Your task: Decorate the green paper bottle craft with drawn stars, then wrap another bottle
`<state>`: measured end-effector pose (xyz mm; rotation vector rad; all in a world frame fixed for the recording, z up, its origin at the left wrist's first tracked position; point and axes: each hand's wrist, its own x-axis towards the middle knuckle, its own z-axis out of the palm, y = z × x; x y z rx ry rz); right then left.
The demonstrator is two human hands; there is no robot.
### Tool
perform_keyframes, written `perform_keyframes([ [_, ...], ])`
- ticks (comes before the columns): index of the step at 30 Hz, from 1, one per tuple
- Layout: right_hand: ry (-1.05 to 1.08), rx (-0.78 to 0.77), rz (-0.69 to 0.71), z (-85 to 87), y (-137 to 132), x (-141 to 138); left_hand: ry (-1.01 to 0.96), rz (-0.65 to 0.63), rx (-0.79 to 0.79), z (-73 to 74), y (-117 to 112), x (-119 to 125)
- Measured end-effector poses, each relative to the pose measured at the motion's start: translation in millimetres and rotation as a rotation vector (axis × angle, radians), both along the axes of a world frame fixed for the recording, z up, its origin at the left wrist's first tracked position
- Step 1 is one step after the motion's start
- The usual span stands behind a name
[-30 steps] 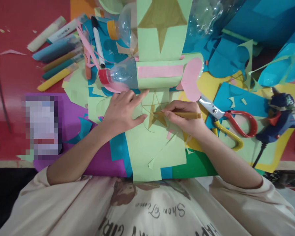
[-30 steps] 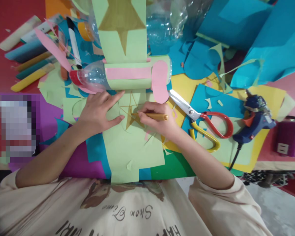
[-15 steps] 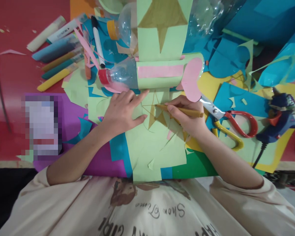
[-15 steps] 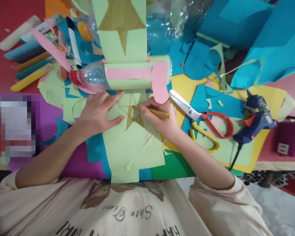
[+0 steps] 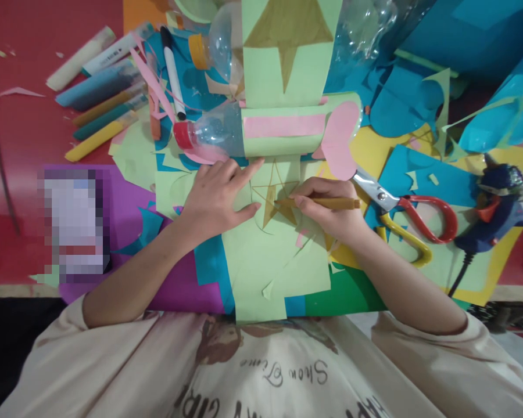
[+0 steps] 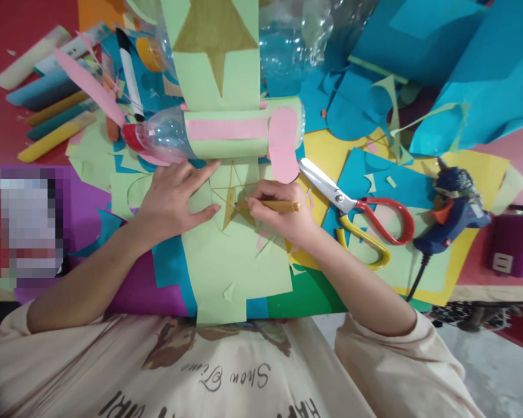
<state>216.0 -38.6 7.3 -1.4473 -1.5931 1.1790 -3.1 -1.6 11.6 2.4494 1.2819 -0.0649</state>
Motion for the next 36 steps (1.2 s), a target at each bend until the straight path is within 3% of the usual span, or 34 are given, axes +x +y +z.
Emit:
perform_keyframes([
  [16, 0.114, 0.051, -0.116, -5.4, 0.1, -2.8, -0.019, -0.014, 0.043, -4.1, 0.0, -2.4],
  [27, 0.032, 0.014, 0.009, 1.2, 1.1, -0.2, -0.001, 0.003, 0.022, -2.8, -0.1, -1.3],
  [36, 0.039, 0.015, 0.017, -0.8, 0.5, 0.2, -0.032, 0.001, 0.031, -3.8, 0.2, -2.5],
])
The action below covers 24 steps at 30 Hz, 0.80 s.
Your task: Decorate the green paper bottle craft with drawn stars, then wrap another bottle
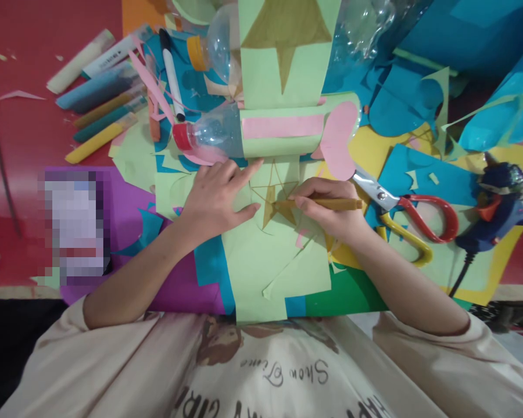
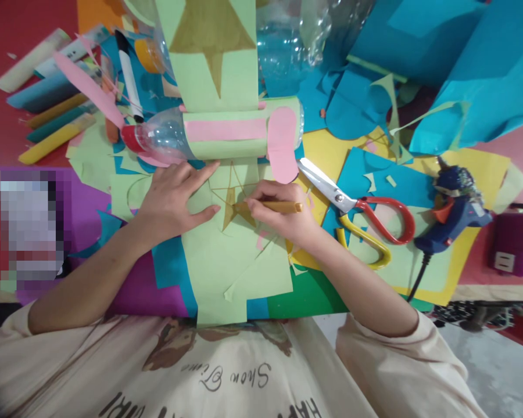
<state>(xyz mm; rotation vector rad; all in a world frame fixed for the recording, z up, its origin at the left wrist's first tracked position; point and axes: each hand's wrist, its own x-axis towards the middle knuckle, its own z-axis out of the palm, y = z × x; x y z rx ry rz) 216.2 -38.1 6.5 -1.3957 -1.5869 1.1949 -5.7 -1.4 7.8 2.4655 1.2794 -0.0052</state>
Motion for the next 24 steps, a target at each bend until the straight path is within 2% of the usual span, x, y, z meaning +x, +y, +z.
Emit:
perform_keyframes([
  [7, 0.007, 0.011, 0.056, -0.1, 0.9, 0.0, 0.003, -0.006, 0.007, -0.1, -0.6, -0.1],
  [24, -0.023, -0.022, 0.082, 2.3, 0.7, 2.0, 0.043, 0.004, -0.029, 0.6, 0.0, 2.2],
])
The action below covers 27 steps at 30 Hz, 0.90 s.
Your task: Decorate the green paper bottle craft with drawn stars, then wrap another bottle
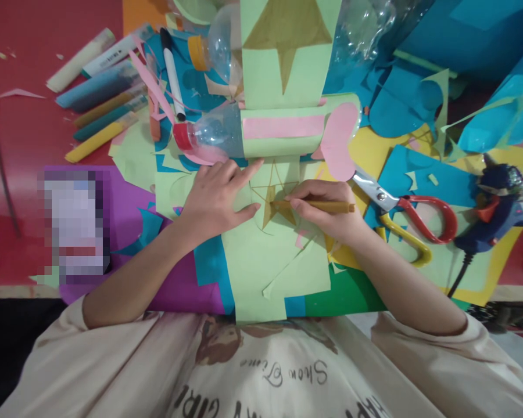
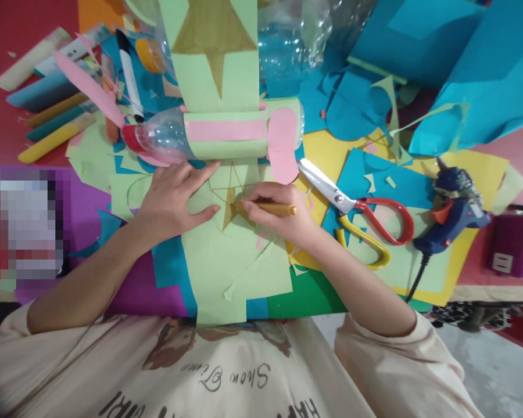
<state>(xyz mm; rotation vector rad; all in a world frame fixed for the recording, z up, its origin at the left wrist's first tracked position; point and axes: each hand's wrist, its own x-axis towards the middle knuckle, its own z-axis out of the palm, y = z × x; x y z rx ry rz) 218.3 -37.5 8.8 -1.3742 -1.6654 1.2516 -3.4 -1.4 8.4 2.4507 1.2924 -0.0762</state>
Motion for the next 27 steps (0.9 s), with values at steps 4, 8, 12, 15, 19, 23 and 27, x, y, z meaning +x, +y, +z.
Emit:
perform_keyframes([
  [4, -0.001, 0.004, -0.017, -0.6, -0.4, 0.0, -0.026, -0.005, 0.013, -0.5, 0.2, -1.3],
  [8, 0.009, 0.003, -0.045, -1.2, -0.5, -0.6, -0.029, -0.005, 0.014, -0.1, -0.1, -1.8],
  [12, -0.025, -0.022, -0.05, -0.4, -1.1, -0.6, -0.029, -0.011, 0.026, -0.4, -0.3, -1.6],
  [15, -0.021, -0.021, -0.073, 0.6, -1.4, -0.8, -0.014, -0.008, 0.017, -0.7, 0.0, -1.3],
  [19, -0.013, -0.015, -0.072, 1.8, -1.1, -1.2, -0.013, -0.01, 0.017, -0.9, 0.1, -1.0],
  [23, -0.051, -0.036, -0.052, 2.9, -1.3, -0.6, -0.024, -0.01, 0.017, -0.7, -0.1, -1.1],
  [27, -0.042, -0.028, -0.072, 2.9, -1.0, -0.4, -0.016, -0.003, 0.012, 0.0, 0.1, -1.3],
])
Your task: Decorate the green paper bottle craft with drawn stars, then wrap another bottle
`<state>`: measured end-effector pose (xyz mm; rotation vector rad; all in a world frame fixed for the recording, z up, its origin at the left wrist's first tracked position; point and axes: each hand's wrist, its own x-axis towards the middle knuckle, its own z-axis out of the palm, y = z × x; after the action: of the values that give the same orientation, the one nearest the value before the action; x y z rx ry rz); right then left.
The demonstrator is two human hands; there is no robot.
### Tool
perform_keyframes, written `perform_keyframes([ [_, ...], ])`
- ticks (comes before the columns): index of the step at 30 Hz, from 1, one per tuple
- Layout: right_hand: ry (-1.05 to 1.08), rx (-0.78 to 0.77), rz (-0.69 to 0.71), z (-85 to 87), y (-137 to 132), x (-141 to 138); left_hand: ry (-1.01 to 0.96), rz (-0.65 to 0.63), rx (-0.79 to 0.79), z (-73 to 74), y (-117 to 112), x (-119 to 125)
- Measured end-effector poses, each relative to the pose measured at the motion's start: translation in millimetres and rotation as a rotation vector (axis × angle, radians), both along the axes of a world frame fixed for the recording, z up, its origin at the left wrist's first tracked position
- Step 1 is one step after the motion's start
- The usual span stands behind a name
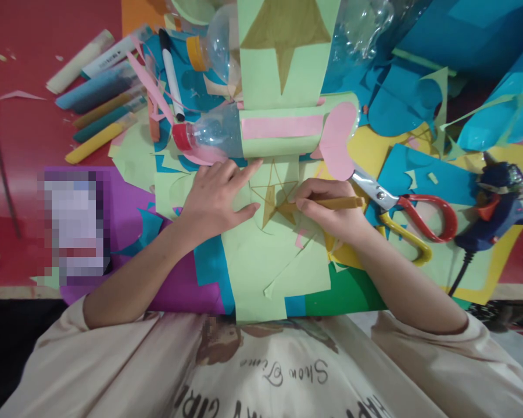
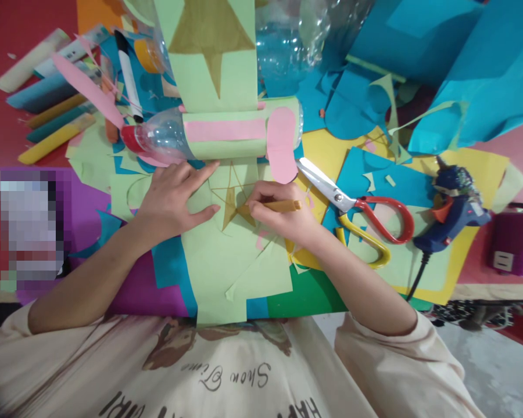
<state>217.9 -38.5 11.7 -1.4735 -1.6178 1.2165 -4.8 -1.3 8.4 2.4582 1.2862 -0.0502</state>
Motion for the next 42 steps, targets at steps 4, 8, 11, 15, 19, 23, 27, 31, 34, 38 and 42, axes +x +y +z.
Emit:
perform_keyframes([
  [4, 0.02, 0.035, -0.03, -2.1, 1.1, -0.6, 0.007, -0.003, 0.003, 0.1, 0.3, -0.3],
  [8, 0.002, 0.028, -0.026, -2.3, 0.1, -0.7, 0.009, -0.013, 0.016, -0.5, 0.5, -0.2],
  [11, -0.013, 0.014, -0.008, 0.1, -0.6, -0.8, 0.01, -0.01, 0.008, -0.2, 0.5, 0.3],
  [15, 0.014, 0.021, -0.006, 0.9, 1.1, -0.7, 0.013, -0.005, -0.006, 0.6, 0.4, 0.6],
  [19, 0.041, 0.059, -0.059, -3.4, 2.1, -0.5, 0.003, -0.01, 0.021, -0.1, 0.1, -0.3],
  [23, 0.008, 0.048, -0.076, -5.2, 0.2, -0.8, -0.004, -0.01, 0.027, -0.9, 0.0, -1.2],
  [27, -0.029, 0.024, -0.051, -1.4, -0.2, -1.4, -0.016, -0.005, 0.008, 0.9, -0.4, -0.3],
  [31, 0.034, 0.039, -0.038, 0.0, 1.6, -1.5, -0.002, 0.006, -0.015, 2.7, -0.5, 0.8],
  [34, 0.122, 0.076, -0.112, -3.0, 2.1, -1.8, -0.002, -0.002, -0.004, 1.4, -0.3, 0.2],
  [38, 0.147, 0.081, -0.174, -6.9, 0.8, -3.2, -0.016, -0.006, 0.028, -0.8, -0.4, -1.0],
  [42, 0.133, 0.064, -0.161, -8.1, 0.0, -3.4, -0.001, 0.001, 0.011, 0.5, -0.6, -0.4],
])
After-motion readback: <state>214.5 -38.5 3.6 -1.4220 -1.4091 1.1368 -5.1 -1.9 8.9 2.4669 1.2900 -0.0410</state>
